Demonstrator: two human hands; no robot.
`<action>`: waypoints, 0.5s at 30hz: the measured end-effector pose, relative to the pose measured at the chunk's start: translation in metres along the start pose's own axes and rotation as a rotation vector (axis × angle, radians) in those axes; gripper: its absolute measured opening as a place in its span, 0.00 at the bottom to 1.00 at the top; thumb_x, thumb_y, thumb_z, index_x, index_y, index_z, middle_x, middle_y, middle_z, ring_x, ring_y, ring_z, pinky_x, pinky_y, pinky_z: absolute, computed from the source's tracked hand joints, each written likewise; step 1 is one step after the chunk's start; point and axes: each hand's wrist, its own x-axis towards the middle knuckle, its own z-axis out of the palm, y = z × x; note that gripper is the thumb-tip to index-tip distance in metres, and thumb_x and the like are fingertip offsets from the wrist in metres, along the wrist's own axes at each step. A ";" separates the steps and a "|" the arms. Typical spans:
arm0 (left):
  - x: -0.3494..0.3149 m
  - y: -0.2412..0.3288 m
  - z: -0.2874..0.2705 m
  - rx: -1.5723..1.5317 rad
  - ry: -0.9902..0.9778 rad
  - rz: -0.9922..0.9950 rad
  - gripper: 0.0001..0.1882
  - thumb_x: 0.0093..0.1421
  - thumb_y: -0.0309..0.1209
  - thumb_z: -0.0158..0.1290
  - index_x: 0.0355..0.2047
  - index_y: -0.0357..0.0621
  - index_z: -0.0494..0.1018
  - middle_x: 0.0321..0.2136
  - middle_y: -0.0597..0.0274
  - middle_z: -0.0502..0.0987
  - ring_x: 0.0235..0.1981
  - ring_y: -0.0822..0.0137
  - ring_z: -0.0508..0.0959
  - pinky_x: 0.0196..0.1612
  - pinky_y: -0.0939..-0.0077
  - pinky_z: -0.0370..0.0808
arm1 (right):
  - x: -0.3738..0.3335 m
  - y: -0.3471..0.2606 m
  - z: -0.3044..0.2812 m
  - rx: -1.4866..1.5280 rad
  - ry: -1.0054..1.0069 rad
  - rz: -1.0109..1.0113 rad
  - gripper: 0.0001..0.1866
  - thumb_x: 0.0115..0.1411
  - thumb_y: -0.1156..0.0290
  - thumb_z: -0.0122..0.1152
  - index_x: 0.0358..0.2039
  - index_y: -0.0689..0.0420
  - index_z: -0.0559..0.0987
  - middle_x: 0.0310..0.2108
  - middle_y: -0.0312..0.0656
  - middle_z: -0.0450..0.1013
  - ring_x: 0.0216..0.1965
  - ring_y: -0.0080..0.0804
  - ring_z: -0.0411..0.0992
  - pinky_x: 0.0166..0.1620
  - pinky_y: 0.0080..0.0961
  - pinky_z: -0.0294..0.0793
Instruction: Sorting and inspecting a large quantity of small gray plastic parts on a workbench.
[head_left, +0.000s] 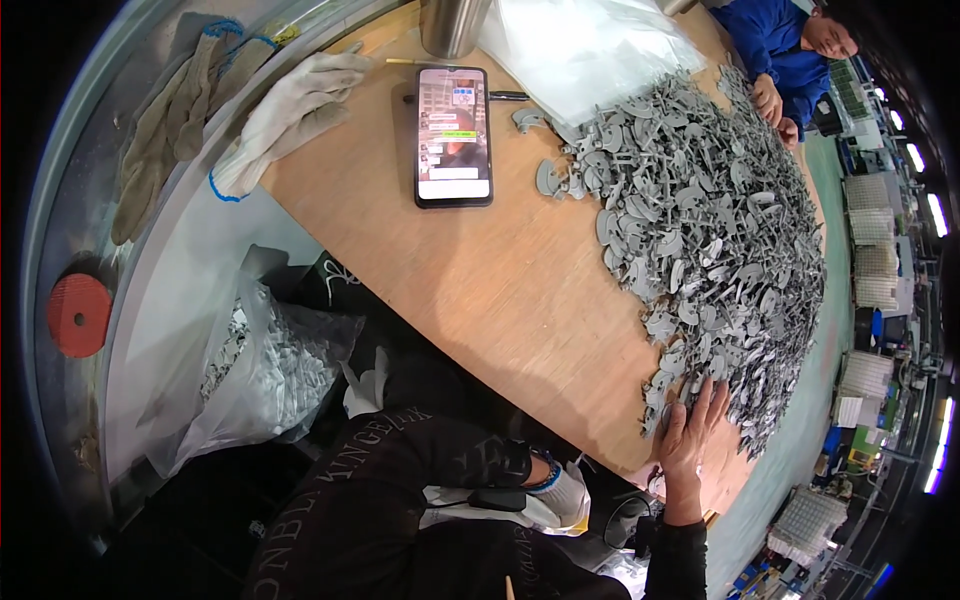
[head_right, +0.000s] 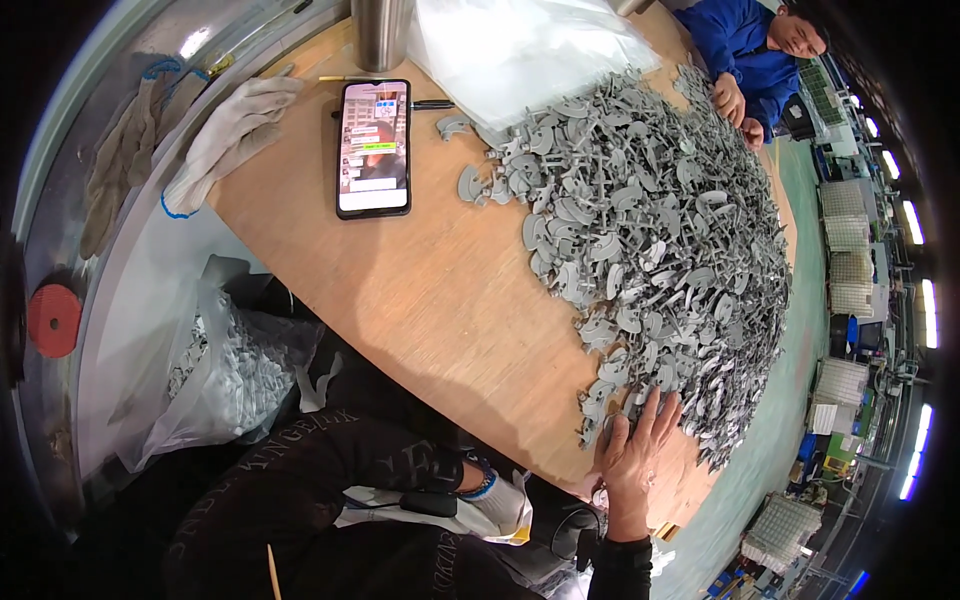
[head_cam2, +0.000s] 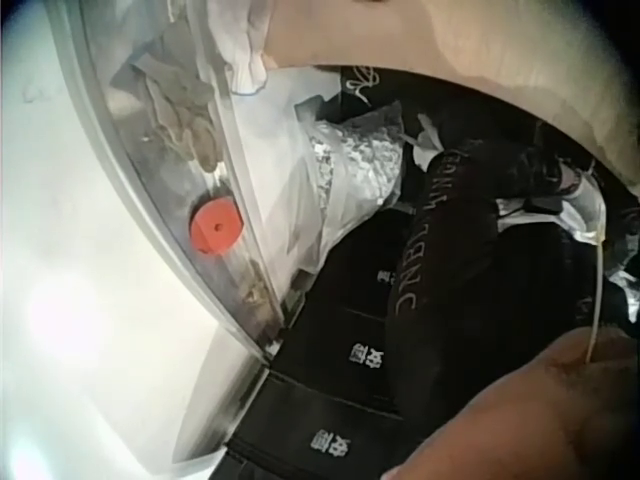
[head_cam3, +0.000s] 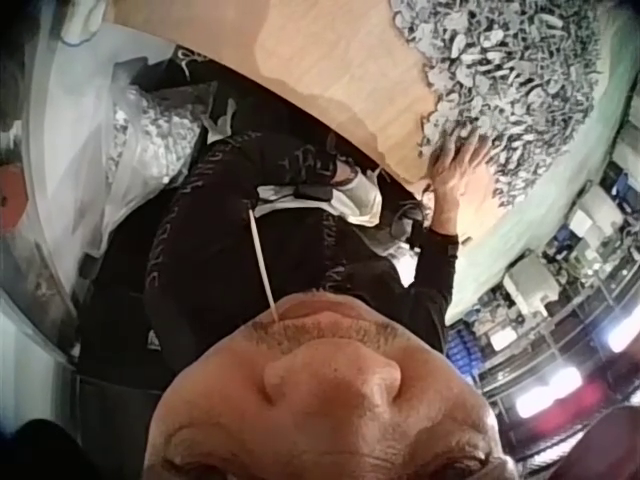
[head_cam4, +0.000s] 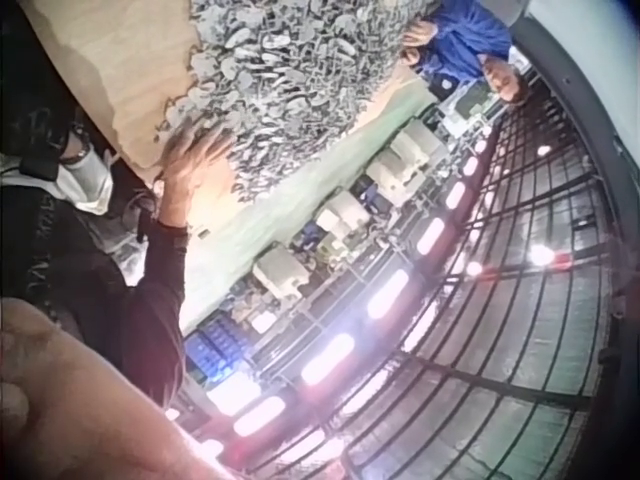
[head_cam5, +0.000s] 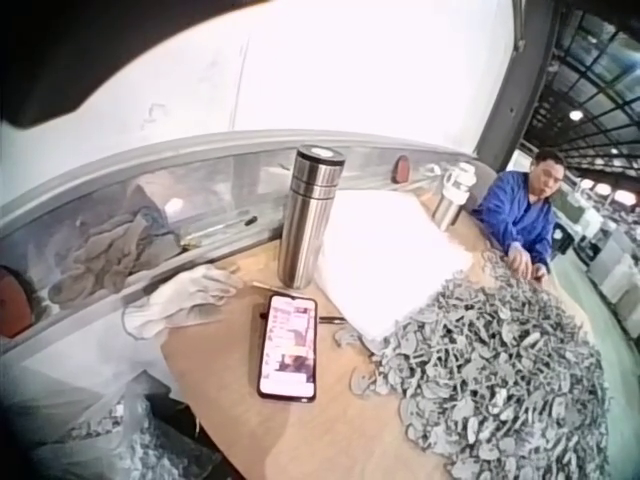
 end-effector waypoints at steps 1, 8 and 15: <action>0.001 0.001 0.001 -0.030 0.011 -0.005 0.12 0.58 0.31 0.58 0.26 0.33 0.82 0.21 0.53 0.81 0.21 0.56 0.82 0.20 0.56 0.83 | 0.000 0.004 0.000 0.002 -0.001 0.002 0.35 0.77 0.55 0.42 0.75 0.64 0.57 0.76 0.67 0.45 0.76 0.68 0.42 0.76 0.57 0.38; -0.002 0.002 0.002 0.093 -0.007 0.031 0.15 0.58 0.32 0.58 0.25 0.29 0.82 0.19 0.50 0.81 0.21 0.55 0.83 0.21 0.58 0.83 | -0.010 0.030 0.014 0.130 0.029 0.010 0.36 0.77 0.53 0.41 0.75 0.66 0.54 0.76 0.67 0.45 0.77 0.66 0.43 0.76 0.54 0.39; -0.001 0.006 0.000 0.247 -0.043 -0.016 0.17 0.60 0.34 0.58 0.23 0.30 0.82 0.16 0.52 0.79 0.17 0.57 0.80 0.19 0.65 0.80 | -0.015 0.039 0.021 0.202 0.060 0.005 0.35 0.78 0.54 0.40 0.76 0.66 0.54 0.76 0.66 0.46 0.77 0.65 0.43 0.76 0.51 0.40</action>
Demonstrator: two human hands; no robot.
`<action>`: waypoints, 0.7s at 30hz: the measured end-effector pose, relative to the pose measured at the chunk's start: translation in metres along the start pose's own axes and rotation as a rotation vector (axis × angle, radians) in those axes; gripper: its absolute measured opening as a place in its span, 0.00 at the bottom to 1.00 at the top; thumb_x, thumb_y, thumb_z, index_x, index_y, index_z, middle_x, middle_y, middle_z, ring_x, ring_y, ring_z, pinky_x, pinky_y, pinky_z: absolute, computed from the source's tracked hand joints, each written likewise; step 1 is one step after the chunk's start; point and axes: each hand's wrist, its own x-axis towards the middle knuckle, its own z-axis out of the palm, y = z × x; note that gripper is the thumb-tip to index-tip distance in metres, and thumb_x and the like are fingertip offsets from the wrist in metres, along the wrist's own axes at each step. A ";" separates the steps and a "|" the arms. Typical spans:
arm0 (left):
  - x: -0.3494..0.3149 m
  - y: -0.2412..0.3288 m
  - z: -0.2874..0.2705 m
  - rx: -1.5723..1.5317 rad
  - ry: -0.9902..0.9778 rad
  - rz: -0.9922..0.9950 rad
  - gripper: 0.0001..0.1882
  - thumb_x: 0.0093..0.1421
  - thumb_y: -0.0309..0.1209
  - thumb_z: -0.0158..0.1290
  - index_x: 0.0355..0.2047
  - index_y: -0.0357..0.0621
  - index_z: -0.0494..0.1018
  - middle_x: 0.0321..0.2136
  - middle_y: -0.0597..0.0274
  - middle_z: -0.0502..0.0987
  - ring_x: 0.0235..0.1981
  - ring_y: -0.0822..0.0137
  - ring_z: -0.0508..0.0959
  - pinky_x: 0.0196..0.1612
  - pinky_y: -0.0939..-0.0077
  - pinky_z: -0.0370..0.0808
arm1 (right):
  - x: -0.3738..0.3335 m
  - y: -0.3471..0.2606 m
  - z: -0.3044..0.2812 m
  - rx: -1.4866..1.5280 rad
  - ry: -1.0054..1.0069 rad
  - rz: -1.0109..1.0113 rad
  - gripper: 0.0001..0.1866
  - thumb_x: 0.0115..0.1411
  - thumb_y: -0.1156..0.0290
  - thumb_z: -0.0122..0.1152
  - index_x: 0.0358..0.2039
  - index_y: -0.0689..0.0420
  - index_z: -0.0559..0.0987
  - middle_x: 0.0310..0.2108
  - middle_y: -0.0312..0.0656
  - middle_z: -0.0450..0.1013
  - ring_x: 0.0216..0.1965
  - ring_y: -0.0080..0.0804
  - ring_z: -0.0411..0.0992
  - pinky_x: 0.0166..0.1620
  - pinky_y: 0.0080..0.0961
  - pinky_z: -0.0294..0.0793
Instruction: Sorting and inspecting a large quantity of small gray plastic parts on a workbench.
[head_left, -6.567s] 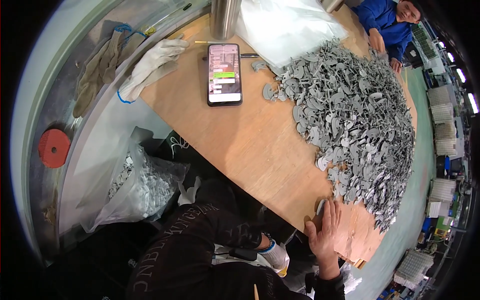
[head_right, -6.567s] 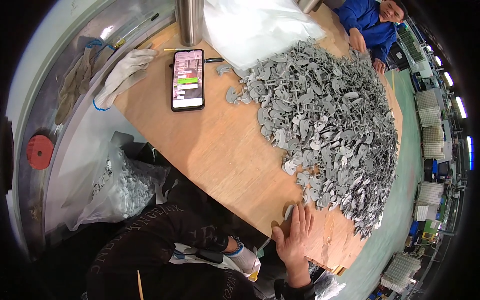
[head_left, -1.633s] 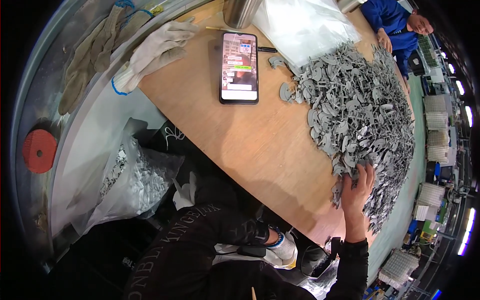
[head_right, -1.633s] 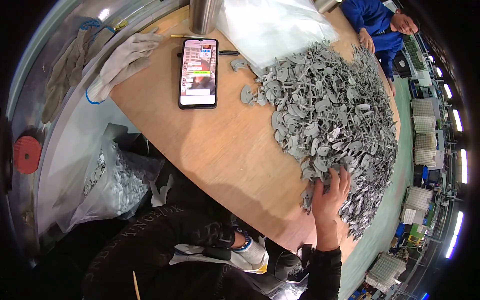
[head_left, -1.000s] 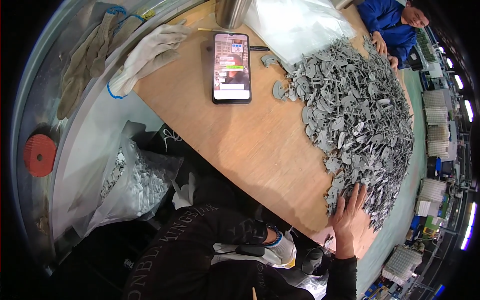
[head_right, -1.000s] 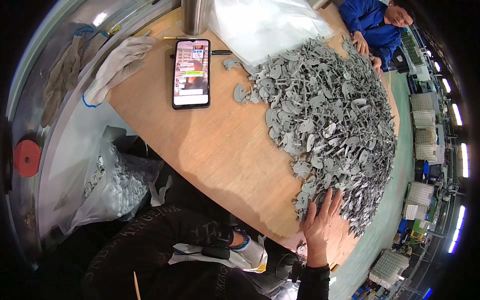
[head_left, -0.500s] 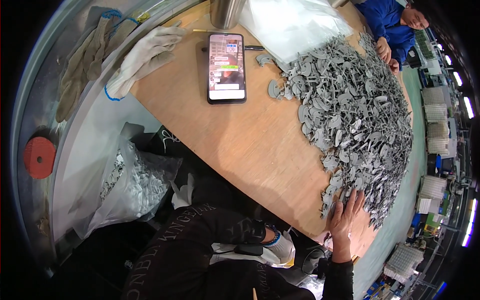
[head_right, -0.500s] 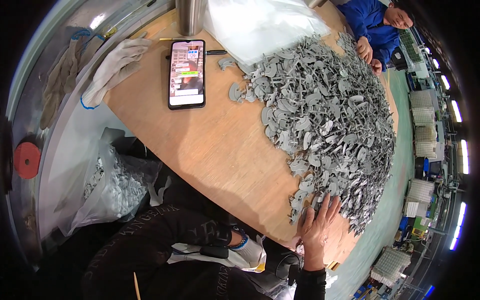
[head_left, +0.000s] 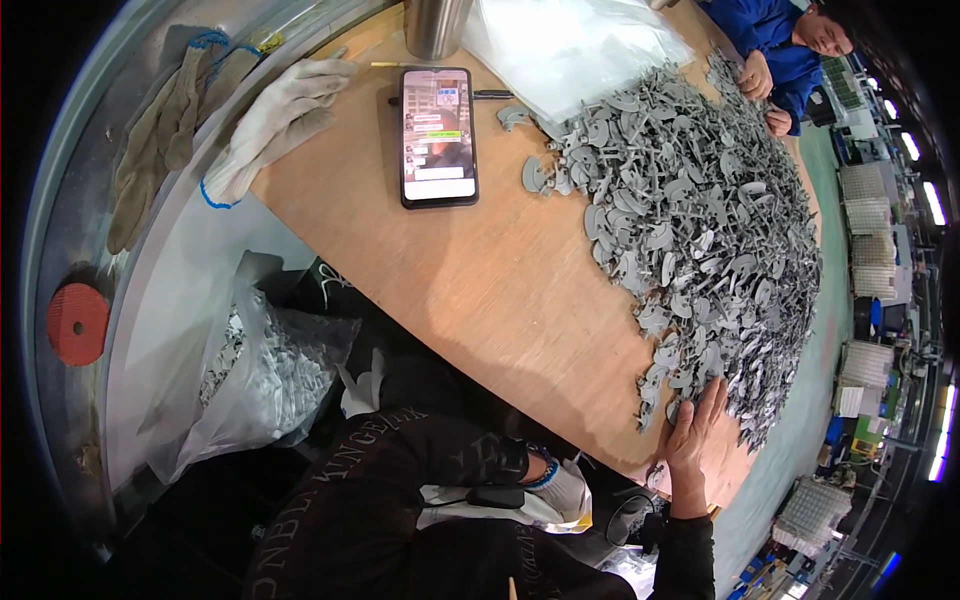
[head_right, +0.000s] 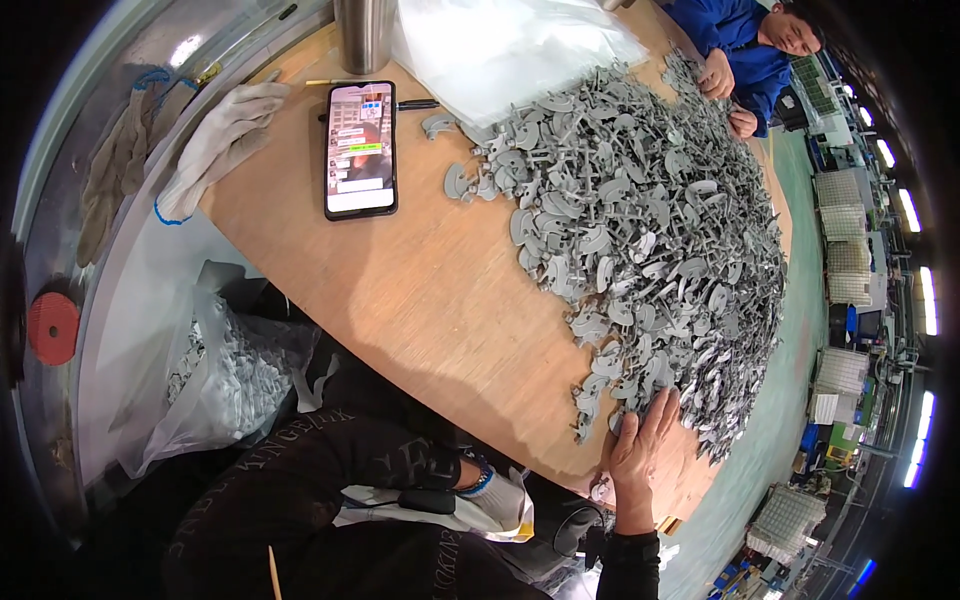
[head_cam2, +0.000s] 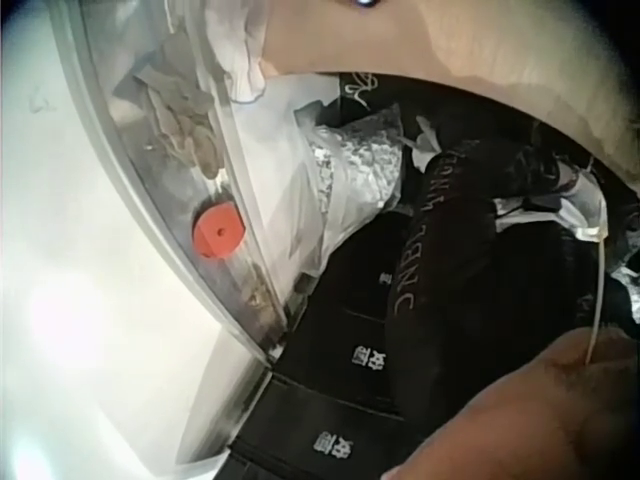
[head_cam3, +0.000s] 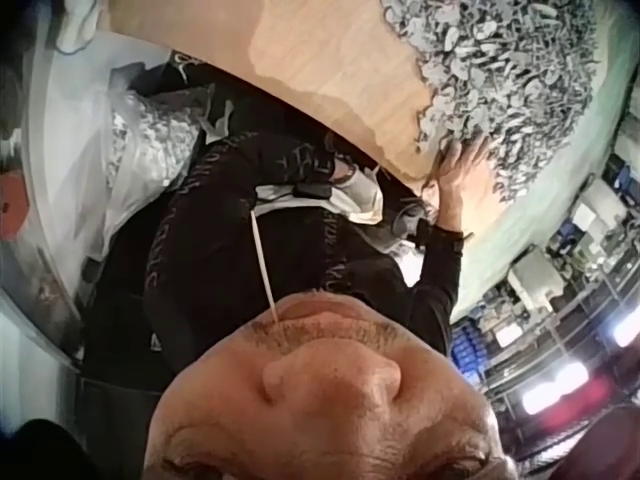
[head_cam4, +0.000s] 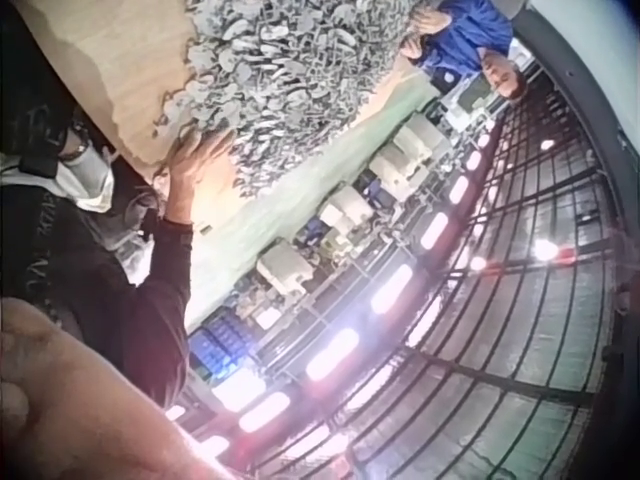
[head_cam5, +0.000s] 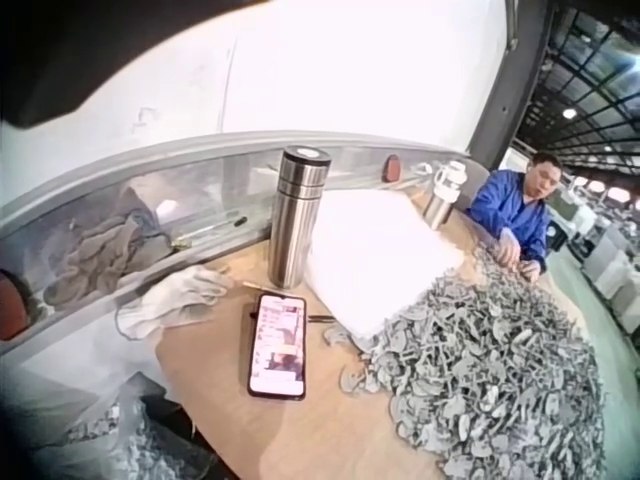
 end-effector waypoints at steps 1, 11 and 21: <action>0.005 0.004 0.009 0.003 0.004 0.007 0.17 0.60 0.34 0.58 0.23 0.30 0.82 0.16 0.52 0.79 0.17 0.57 0.80 0.19 0.65 0.80 | -0.001 0.001 0.001 0.031 0.035 -0.020 0.35 0.78 0.55 0.39 0.76 0.66 0.54 0.76 0.66 0.46 0.77 0.64 0.43 0.76 0.51 0.40; -0.025 -0.022 -0.003 -1.801 0.024 -0.846 0.15 0.64 0.41 0.55 0.44 0.48 0.85 0.36 0.54 0.86 0.40 0.54 0.84 0.48 0.57 0.76 | -0.030 0.007 -0.036 0.104 0.212 0.164 0.26 0.72 0.71 0.54 0.68 0.64 0.66 0.69 0.60 0.62 0.70 0.58 0.61 0.71 0.44 0.59; -0.037 -0.018 0.054 -1.244 -0.148 -1.094 0.15 0.56 0.31 0.51 0.38 0.39 0.84 0.38 0.39 0.84 0.43 0.43 0.84 0.47 0.48 0.78 | -0.155 -0.011 -0.050 0.161 0.353 0.354 0.15 0.61 0.79 0.67 0.48 0.61 0.78 0.46 0.48 0.78 0.48 0.43 0.77 0.54 0.37 0.75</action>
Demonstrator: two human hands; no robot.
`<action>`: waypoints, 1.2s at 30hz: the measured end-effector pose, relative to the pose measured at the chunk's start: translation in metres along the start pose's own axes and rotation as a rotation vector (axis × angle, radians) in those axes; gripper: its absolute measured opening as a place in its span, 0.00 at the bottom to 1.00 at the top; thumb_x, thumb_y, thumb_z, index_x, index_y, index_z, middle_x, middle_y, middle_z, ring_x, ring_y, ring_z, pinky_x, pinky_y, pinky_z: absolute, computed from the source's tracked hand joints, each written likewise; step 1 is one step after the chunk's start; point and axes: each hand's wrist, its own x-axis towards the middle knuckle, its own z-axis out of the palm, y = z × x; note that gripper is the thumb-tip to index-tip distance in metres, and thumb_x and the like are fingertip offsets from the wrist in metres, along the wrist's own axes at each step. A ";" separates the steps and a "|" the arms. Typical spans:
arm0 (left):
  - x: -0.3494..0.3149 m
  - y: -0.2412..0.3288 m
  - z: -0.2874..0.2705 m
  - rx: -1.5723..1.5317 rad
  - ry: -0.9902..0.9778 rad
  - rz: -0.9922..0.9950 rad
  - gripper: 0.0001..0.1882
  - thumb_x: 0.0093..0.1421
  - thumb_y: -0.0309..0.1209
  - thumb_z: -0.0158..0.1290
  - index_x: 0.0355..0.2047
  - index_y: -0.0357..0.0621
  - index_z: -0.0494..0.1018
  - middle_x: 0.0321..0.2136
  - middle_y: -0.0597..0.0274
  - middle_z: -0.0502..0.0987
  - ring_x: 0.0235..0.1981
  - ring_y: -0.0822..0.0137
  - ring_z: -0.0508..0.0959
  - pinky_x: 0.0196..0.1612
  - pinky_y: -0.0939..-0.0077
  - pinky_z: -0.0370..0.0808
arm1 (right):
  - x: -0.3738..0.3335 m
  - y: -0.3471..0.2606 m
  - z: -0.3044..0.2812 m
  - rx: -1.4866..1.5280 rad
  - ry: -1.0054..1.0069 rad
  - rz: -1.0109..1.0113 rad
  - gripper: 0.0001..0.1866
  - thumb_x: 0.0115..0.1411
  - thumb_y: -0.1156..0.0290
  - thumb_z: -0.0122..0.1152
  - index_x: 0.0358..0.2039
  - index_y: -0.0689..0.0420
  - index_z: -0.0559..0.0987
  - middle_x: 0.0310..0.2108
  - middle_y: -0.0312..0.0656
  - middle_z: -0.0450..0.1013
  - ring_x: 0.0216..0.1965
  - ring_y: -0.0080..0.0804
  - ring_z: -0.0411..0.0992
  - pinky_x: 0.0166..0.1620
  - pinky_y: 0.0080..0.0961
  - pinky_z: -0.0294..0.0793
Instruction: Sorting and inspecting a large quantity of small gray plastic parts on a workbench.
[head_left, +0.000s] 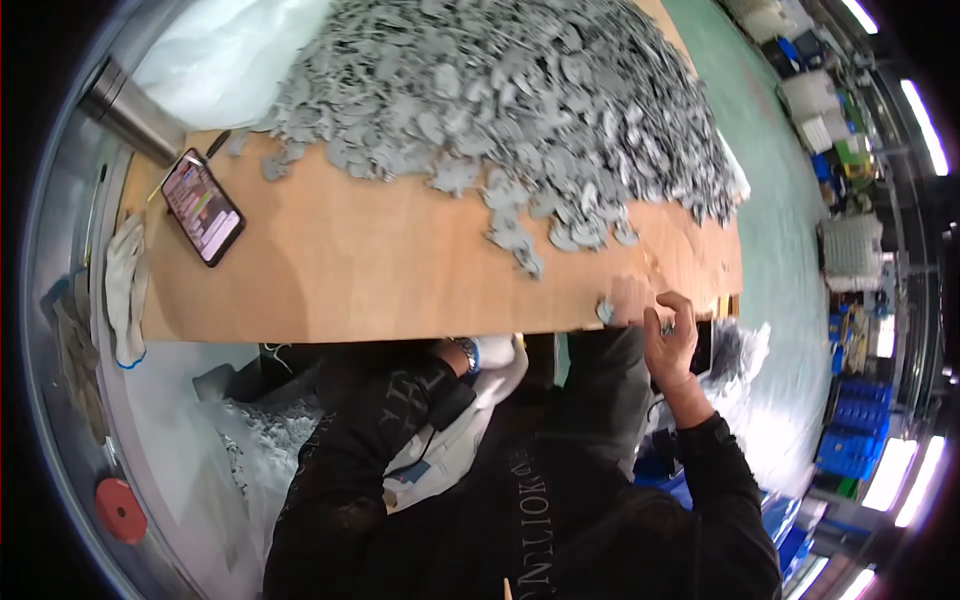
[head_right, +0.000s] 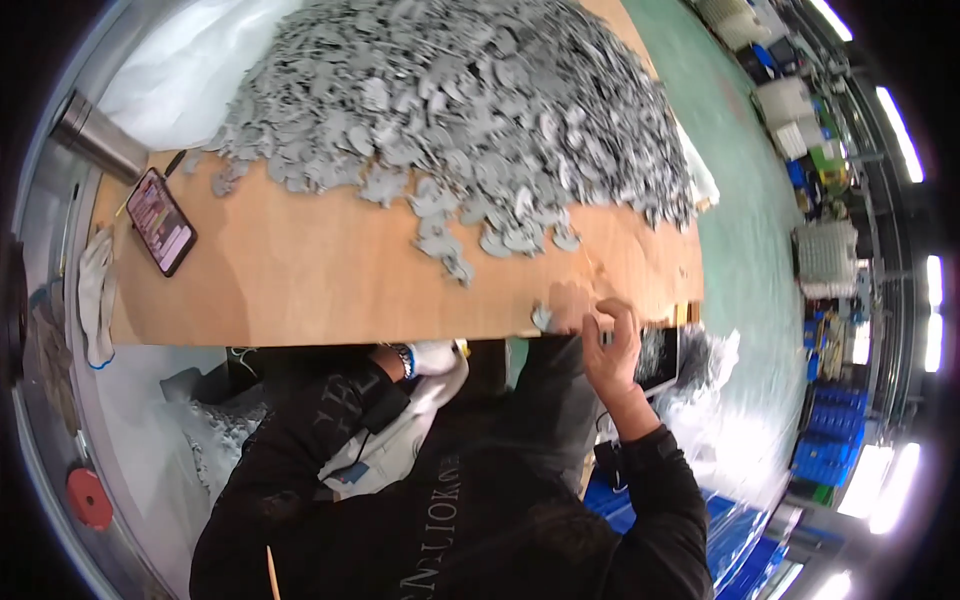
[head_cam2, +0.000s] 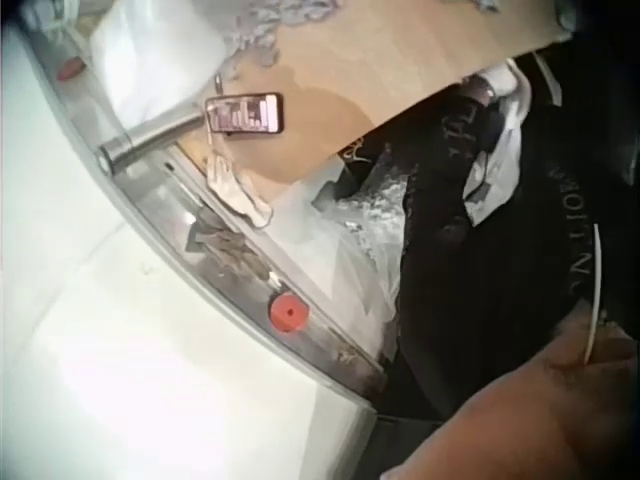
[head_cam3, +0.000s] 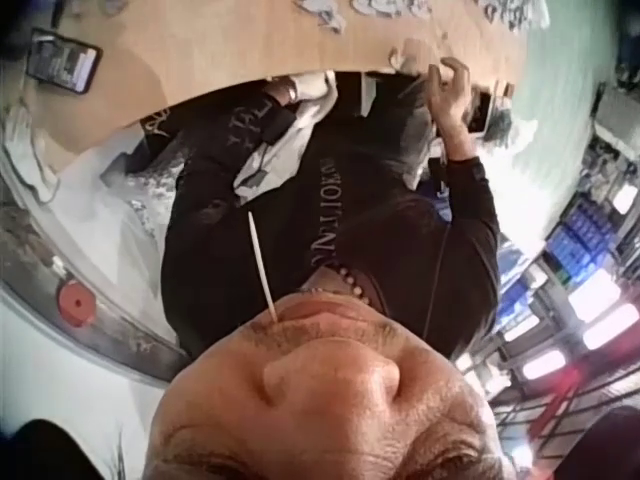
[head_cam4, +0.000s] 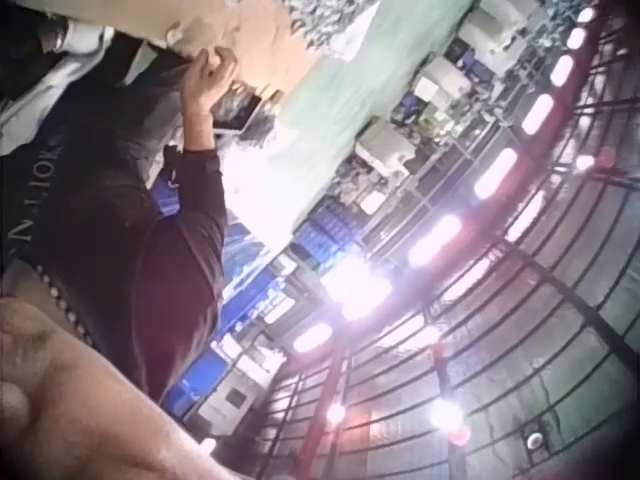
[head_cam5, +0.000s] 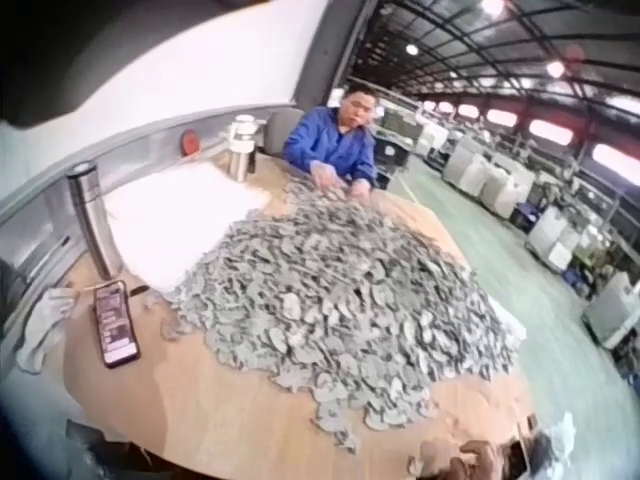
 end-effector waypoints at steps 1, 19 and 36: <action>-0.001 -0.008 0.002 0.001 -0.033 -0.061 0.16 0.58 0.32 0.50 0.38 0.39 0.83 0.38 0.39 0.84 0.44 0.42 0.84 0.48 0.48 0.78 | -0.012 -0.004 -0.003 0.008 -0.001 0.027 0.15 0.61 0.79 0.67 0.48 0.61 0.78 0.46 0.48 0.78 0.48 0.43 0.77 0.54 0.37 0.75; -0.160 0.084 -0.128 0.100 0.016 -0.424 0.16 0.67 0.39 0.50 0.47 0.45 0.80 0.38 0.44 0.83 0.41 0.45 0.83 0.47 0.51 0.80 | -0.002 -0.037 0.031 0.281 -0.143 -0.202 0.20 0.58 0.83 0.67 0.52 0.59 0.82 0.38 0.45 0.78 0.34 0.40 0.75 0.40 0.33 0.74; -0.322 -0.108 -0.310 -0.784 1.403 -0.821 0.15 0.66 0.38 0.51 0.36 0.39 0.81 0.32 0.54 0.83 0.30 0.56 0.83 0.34 0.63 0.80 | 0.093 -0.250 0.113 0.834 -0.676 -0.253 0.17 0.67 0.70 0.63 0.52 0.65 0.81 0.37 0.48 0.81 0.38 0.32 0.79 0.43 0.28 0.77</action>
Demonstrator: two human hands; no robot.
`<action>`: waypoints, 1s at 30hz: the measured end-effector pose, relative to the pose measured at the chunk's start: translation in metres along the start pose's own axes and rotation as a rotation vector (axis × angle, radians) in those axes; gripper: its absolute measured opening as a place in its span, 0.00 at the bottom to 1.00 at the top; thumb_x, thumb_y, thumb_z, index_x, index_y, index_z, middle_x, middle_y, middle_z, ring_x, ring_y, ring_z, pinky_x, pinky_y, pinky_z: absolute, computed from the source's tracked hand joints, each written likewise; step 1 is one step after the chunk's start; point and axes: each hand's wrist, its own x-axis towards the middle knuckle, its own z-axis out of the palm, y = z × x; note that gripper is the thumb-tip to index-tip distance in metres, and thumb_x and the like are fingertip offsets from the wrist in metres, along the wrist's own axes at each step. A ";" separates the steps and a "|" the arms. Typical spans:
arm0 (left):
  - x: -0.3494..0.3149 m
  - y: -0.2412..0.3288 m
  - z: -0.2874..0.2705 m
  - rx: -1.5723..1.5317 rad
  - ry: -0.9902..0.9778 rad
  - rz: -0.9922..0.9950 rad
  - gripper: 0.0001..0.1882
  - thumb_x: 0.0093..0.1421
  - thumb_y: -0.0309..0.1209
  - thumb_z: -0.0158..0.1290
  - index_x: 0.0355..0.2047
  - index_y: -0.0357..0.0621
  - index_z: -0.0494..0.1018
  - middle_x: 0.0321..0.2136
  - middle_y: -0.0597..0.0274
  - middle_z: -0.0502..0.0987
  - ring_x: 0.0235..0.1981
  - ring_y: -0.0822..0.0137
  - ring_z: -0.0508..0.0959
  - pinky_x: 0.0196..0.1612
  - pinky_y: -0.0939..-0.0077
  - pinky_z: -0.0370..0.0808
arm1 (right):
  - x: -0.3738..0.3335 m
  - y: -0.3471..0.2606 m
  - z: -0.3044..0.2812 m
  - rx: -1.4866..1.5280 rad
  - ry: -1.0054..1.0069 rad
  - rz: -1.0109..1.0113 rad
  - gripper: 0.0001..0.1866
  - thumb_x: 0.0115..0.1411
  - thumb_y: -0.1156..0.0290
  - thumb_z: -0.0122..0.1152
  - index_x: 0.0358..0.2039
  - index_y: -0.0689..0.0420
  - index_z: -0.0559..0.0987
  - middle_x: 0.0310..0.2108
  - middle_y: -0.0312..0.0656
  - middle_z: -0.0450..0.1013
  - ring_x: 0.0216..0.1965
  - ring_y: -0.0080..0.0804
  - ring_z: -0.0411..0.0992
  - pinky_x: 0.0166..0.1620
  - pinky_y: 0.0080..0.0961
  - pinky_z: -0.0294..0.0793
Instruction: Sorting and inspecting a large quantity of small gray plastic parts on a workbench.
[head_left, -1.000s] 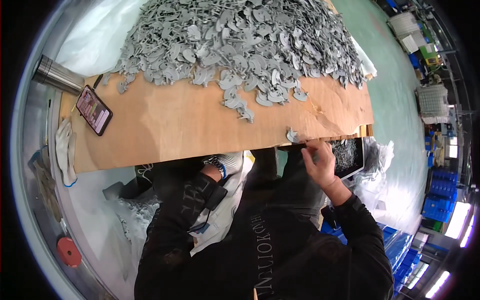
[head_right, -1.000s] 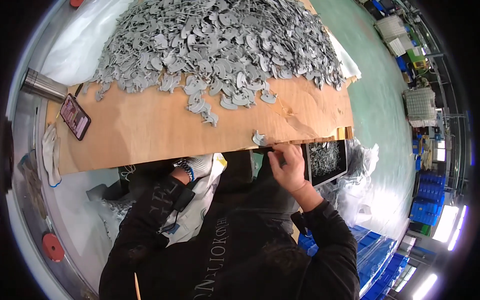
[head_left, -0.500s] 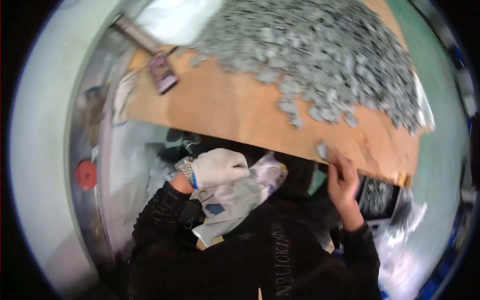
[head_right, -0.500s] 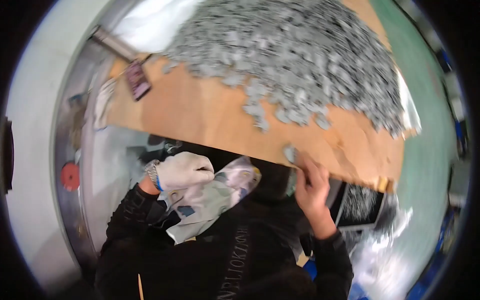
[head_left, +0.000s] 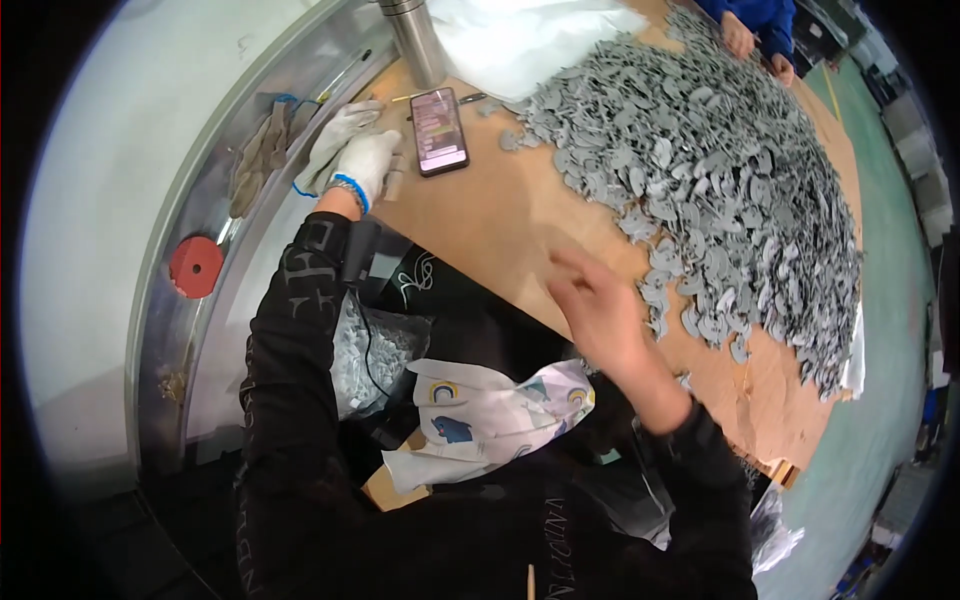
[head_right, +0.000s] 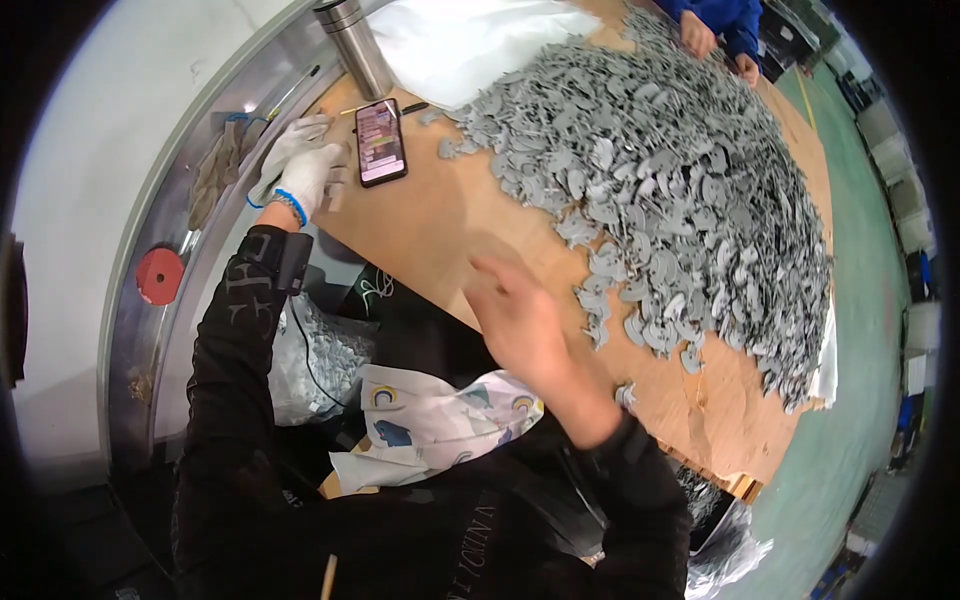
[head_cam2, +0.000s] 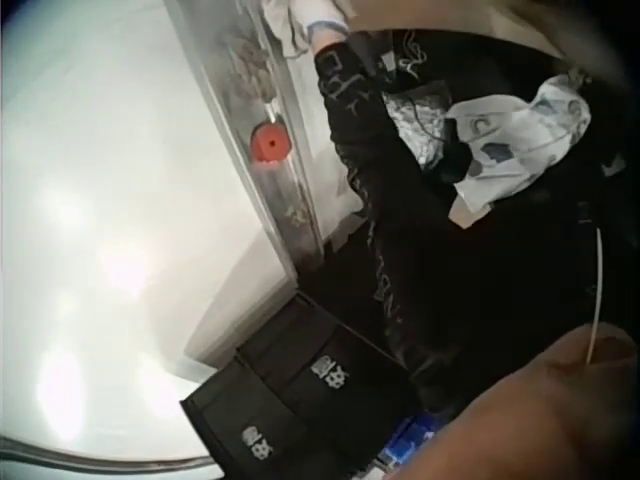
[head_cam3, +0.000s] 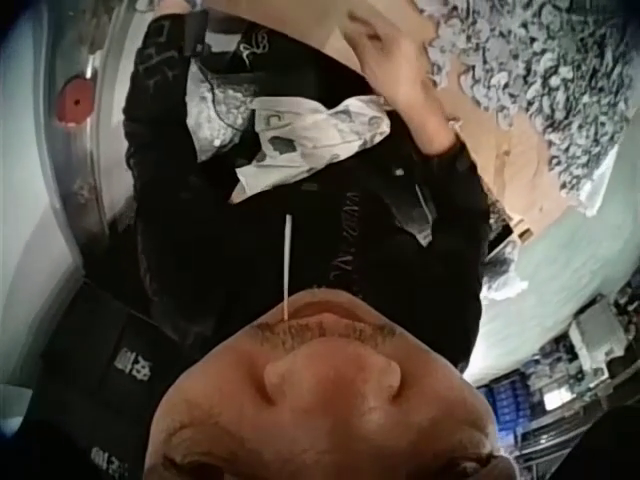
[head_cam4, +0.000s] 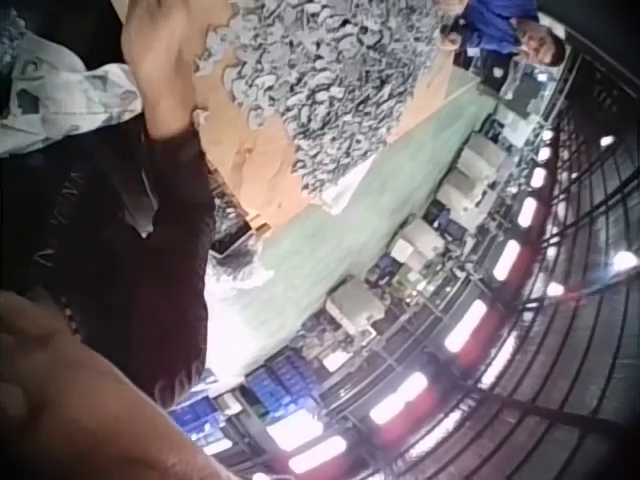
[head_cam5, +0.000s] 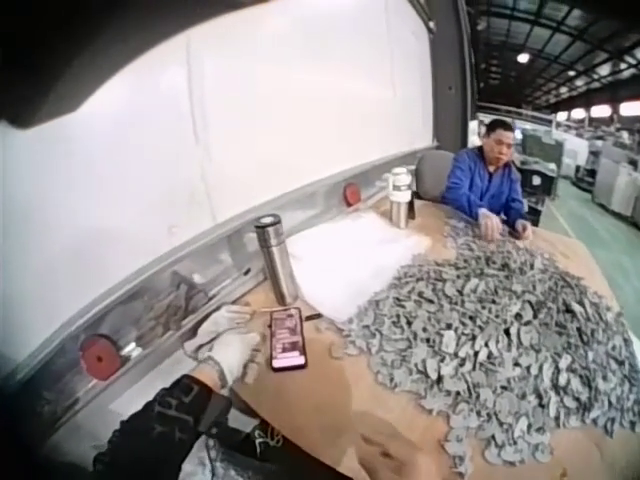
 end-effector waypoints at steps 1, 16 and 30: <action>0.003 0.001 -0.001 0.189 -0.021 0.018 0.14 0.66 0.37 0.50 0.35 0.39 0.80 0.31 0.53 0.83 0.28 0.57 0.83 0.33 0.63 0.79 | 0.033 0.000 0.015 -0.004 -0.050 -0.003 0.19 0.67 0.66 0.63 0.53 0.66 0.81 0.38 0.48 0.82 0.39 0.34 0.79 0.44 0.29 0.77; -0.004 0.012 0.030 -0.065 -0.137 -0.003 0.13 0.68 0.37 0.50 0.40 0.41 0.79 0.27 0.61 0.79 0.23 0.65 0.77 0.29 0.66 0.76 | 0.254 0.047 0.143 0.400 -0.132 0.350 0.32 0.66 0.49 0.62 0.53 0.70 0.80 0.52 0.59 0.80 0.50 0.46 0.80 0.55 0.34 0.76; -0.213 0.019 0.093 -0.232 -0.255 0.223 0.17 0.72 0.36 0.50 0.52 0.40 0.79 0.24 0.71 0.75 0.20 0.80 0.71 0.22 0.77 0.70 | 0.013 -0.028 0.029 0.875 0.030 0.427 0.38 0.65 0.75 0.62 0.73 0.54 0.57 0.46 0.39 0.77 0.36 0.26 0.78 0.27 0.19 0.77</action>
